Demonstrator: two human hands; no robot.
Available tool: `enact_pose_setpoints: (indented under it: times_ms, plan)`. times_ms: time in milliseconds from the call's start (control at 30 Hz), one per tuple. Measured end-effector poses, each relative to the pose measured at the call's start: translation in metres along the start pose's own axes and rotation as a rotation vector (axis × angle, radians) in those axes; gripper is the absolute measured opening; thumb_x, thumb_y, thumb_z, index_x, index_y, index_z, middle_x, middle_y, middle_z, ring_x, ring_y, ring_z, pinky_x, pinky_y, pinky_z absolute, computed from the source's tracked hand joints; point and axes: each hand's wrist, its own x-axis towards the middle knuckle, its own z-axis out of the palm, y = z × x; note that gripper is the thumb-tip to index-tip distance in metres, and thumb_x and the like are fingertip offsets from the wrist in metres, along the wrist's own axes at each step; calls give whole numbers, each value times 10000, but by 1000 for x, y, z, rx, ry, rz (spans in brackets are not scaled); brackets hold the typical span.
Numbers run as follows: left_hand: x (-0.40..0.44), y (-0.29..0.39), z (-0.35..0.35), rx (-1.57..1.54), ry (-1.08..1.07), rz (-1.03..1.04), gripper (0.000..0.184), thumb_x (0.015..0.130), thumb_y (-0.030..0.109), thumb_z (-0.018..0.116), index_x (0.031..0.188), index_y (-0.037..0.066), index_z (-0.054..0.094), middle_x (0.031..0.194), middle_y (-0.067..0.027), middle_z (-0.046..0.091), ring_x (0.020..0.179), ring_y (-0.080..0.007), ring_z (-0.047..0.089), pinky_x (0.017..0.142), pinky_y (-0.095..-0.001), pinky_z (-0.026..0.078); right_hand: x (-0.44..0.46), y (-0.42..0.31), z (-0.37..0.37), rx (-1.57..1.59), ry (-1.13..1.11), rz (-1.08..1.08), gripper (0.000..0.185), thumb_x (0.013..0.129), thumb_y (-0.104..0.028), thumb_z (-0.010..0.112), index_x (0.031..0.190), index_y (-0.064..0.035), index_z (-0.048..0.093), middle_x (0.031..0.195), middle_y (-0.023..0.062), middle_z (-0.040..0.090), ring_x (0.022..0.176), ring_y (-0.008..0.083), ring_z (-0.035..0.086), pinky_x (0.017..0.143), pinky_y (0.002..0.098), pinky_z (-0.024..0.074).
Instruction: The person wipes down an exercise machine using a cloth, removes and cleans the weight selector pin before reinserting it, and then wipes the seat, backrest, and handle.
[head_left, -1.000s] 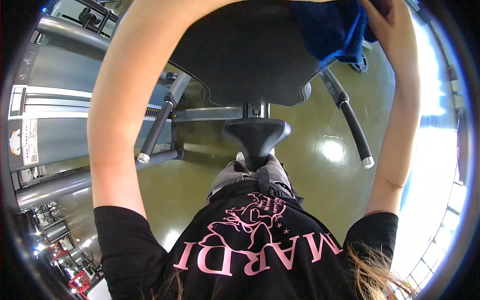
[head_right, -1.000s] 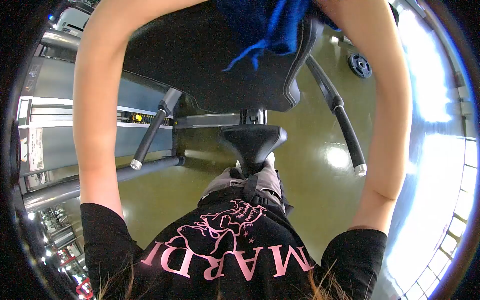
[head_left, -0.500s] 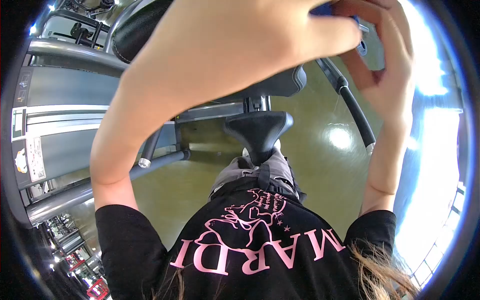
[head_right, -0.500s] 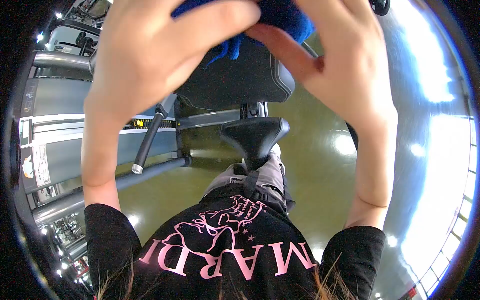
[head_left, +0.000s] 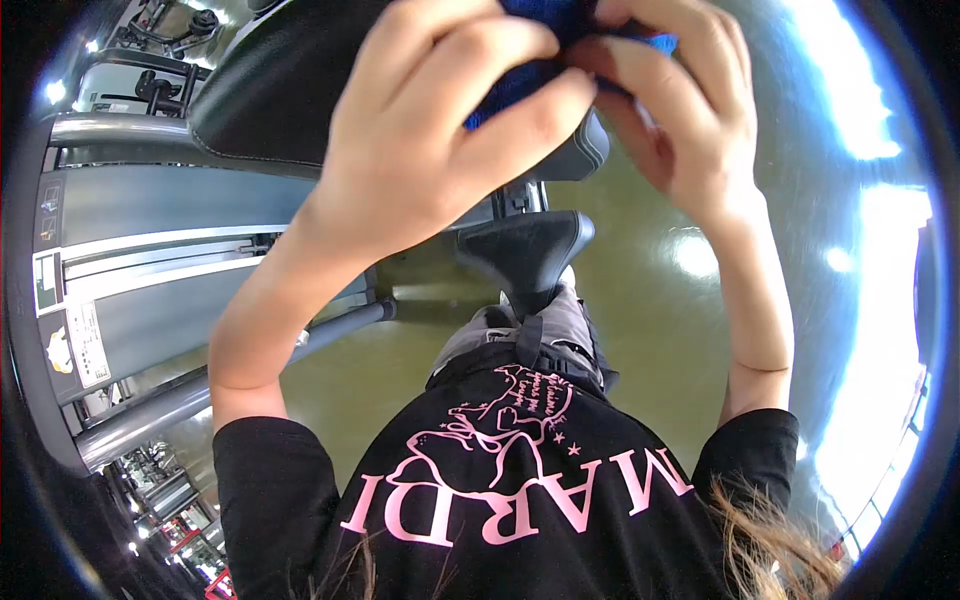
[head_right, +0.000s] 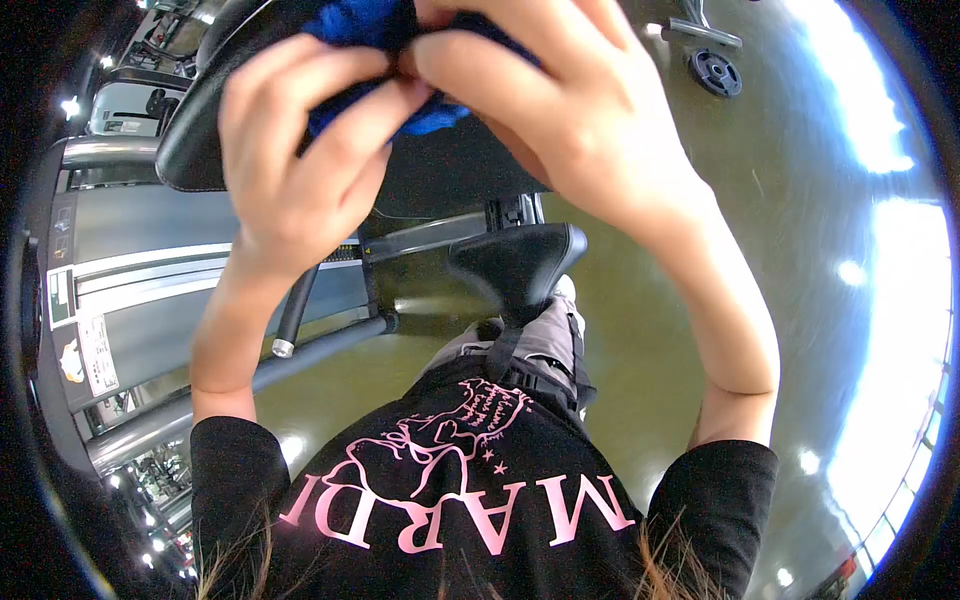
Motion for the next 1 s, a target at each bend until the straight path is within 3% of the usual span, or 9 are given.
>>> enact_pose_setpoints:
  times_ms: [100,233,333,367,1000]
  plan:
    - [-17,3,25,-48,166,22,317,606,77,699,918,121,664,952,-24,597,879,-219,538,749,-297,447,-13,0,3,-67,-25,-58,226,598,-60,684,807,-39,601,930,117,557,777,257,545,671,330,455]
    - [-20,5,38,43,281,17,232,614,90,629,841,138,638,940,-23,569,888,-208,540,732,-284,489,-12,-20,0,-122,-59,138,277,629,-1,683,897,-53,636,997,104,597,883,243,577,760,318,477]
    - [-27,11,42,9,239,-12,233,615,91,629,844,134,637,941,-25,571,880,-210,545,733,-289,492,-25,-15,9,-26,1,136,331,597,-32,633,922,-97,625,990,52,589,848,237,566,737,321,479]
    - [-29,13,45,-8,224,-23,232,620,90,629,849,131,638,943,-24,571,872,-214,549,730,-291,496,-30,-16,13,-36,15,141,313,539,-100,621,851,-113,624,1001,39,570,840,240,547,709,322,482]
    - [-115,57,123,-232,-70,-178,216,696,119,623,909,85,624,1008,-27,542,971,-216,519,781,-305,503,-145,-44,56,-7,-203,329,274,566,-91,651,836,-107,613,1003,47,572,863,250,550,736,352,476]
